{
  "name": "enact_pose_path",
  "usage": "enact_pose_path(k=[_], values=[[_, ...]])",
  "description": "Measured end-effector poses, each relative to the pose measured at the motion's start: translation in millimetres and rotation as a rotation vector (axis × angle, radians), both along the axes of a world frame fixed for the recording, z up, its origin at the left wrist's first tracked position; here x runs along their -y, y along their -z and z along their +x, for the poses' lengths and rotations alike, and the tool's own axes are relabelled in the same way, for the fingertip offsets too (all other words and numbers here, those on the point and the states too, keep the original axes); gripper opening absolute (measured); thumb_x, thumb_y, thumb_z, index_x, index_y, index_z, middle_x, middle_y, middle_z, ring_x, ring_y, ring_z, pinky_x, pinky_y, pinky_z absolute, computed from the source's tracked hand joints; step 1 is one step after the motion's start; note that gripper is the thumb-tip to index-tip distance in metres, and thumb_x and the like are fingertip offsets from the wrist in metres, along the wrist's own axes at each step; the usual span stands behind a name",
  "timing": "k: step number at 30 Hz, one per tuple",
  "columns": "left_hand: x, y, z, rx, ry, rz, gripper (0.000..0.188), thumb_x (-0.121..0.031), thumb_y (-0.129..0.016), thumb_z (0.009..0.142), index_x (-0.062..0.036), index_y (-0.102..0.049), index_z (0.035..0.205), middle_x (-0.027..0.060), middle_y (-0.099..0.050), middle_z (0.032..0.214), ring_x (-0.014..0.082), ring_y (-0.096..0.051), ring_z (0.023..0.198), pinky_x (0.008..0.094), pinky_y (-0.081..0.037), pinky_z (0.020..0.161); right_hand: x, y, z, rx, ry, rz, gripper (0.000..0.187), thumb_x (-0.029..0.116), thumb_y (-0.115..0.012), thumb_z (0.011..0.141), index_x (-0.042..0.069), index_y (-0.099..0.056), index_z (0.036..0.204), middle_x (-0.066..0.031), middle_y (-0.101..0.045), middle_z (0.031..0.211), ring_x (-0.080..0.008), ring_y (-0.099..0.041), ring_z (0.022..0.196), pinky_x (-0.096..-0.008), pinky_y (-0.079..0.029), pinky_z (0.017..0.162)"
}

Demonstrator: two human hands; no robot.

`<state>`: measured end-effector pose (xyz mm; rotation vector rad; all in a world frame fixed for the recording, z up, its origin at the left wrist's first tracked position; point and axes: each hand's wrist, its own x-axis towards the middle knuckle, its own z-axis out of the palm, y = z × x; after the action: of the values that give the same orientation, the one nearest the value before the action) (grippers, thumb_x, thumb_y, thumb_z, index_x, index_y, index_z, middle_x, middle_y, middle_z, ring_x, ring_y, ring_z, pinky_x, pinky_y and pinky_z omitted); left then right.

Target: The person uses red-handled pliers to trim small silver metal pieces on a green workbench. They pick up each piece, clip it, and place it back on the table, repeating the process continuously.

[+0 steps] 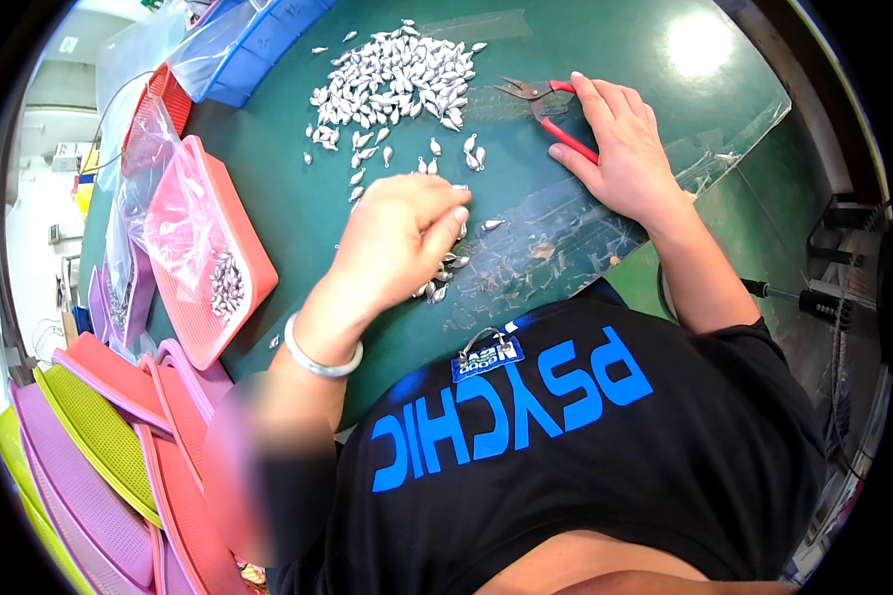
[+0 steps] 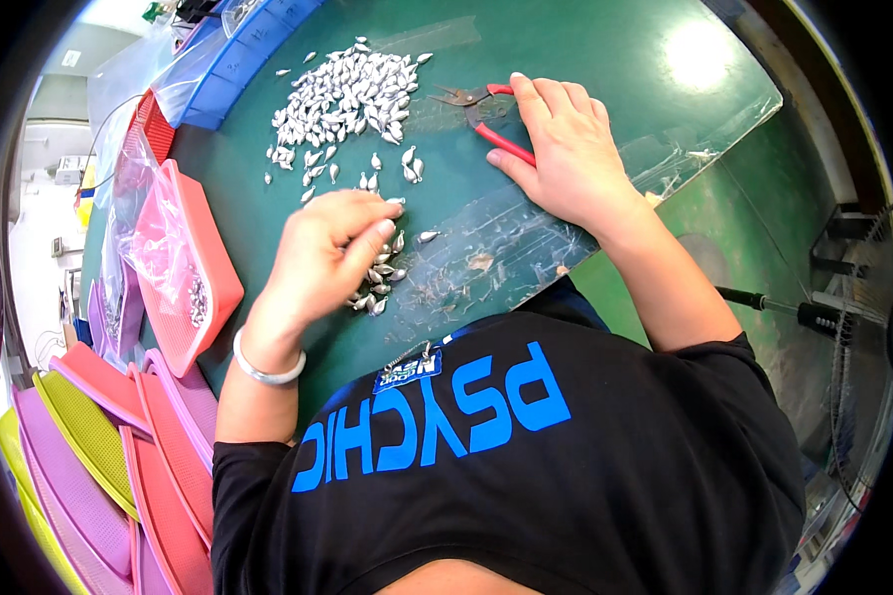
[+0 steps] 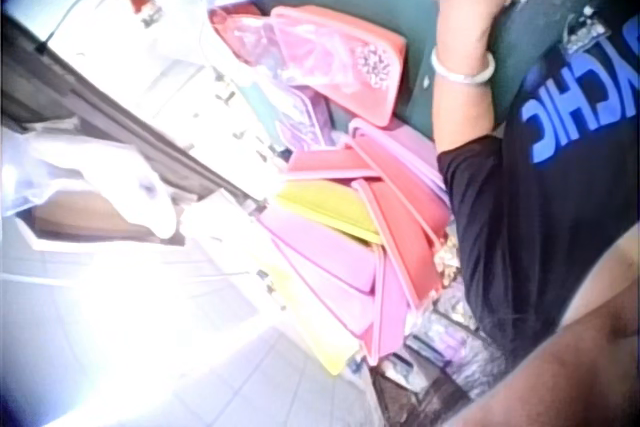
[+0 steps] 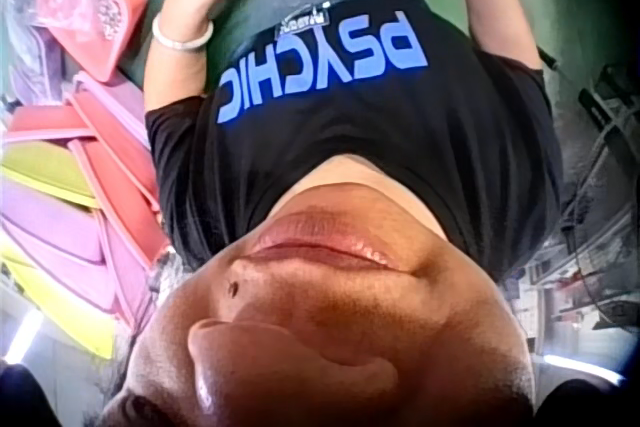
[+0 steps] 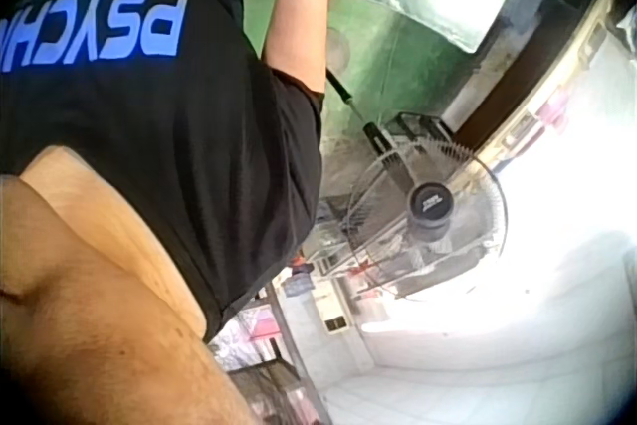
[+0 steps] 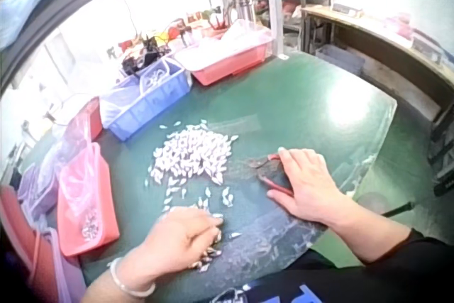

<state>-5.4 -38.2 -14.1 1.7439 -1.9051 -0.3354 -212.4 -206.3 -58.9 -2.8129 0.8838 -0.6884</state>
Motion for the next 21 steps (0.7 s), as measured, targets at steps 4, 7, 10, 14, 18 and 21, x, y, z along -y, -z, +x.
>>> enact_pose_path(k=[4,7,10,14,18,21], values=[[29.5,1.4,19.5,0.045,-0.081,-0.059,0.024,0.000,-0.054,0.084,-0.0005,-0.063,0.107,0.0151,-0.061,0.097,0.0308,-0.060,0.089,0.0355,-0.047,0.079,0.2,0.3,-0.1,0.033,-0.007,-0.027,0.070,0.030,-0.070,0.078,-0.003,-0.041,0.133,-0.0162,-0.049,0.125,-0.0323,-0.045,0.115,-0.0414,-0.035,0.098],[46.1,17.6,23.8,0.124,-0.067,-0.094,0.029,0.002,-0.051,0.083,-0.0010,-0.062,0.110,0.0161,-0.059,0.103,0.0317,-0.058,0.094,0.0364,-0.047,0.082,1.4,2.0,1.5,0.068,-0.025,-0.058,0.069,0.031,-0.071,0.076,-0.003,-0.043,0.130,-0.0151,-0.051,0.120,-0.0315,-0.047,0.113,-0.0410,-0.037,0.095],[50.4,24.4,23.0,0.128,-0.039,-0.093,0.030,0.005,-0.049,0.081,-0.0009,-0.063,0.106,0.0155,-0.060,0.099,0.0326,-0.058,0.093,0.0376,-0.047,0.083,0.4,2.1,2.3,0.070,-0.026,-0.037,0.069,0.030,-0.071,0.077,-0.002,-0.042,0.131,-0.0155,-0.051,0.122,-0.0320,-0.046,0.113,-0.0412,-0.036,0.096],[41.2,18.2,29.8,0.025,-0.089,-0.026,0.028,0.008,-0.046,0.075,-0.0001,-0.065,0.094,0.0150,-0.063,0.090,0.0311,-0.060,0.088,0.0362,-0.048,0.081,0.6,1.4,0.4,0.049,-0.023,-0.008,0.070,0.029,-0.070,0.078,-0.002,-0.040,0.134,-0.0166,-0.049,0.126,-0.0328,-0.046,0.115,-0.0419,-0.035,0.098],[30.9,17.6,42.5,-0.005,-0.135,0.001,0.029,0.011,-0.044,0.075,0.0006,-0.066,0.090,0.0151,-0.064,0.089,0.0276,-0.063,0.086,0.0332,-0.049,0.079,1.0,3.1,-0.2,0.049,-0.023,-0.027,0.070,0.029,-0.070,0.078,-0.002,-0.040,0.134,-0.0165,-0.049,0.126,-0.0328,-0.046,0.115,-0.0421,-0.036,0.097],[29.4,16.8,47.2,0.017,-0.167,-0.039,0.028,0.009,-0.045,0.074,0.0000,-0.066,0.090,0.0157,-0.062,0.086,0.0319,-0.061,0.085,0.0375,-0.049,0.077,1.8,3.7,0.0,0.048,-0.024,-0.029,0.070,0.029,-0.070,0.078,-0.001,-0.040,0.134,-0.0165,-0.049,0.127,-0.0329,-0.046,0.115,-0.0423,-0.036,0.097]])
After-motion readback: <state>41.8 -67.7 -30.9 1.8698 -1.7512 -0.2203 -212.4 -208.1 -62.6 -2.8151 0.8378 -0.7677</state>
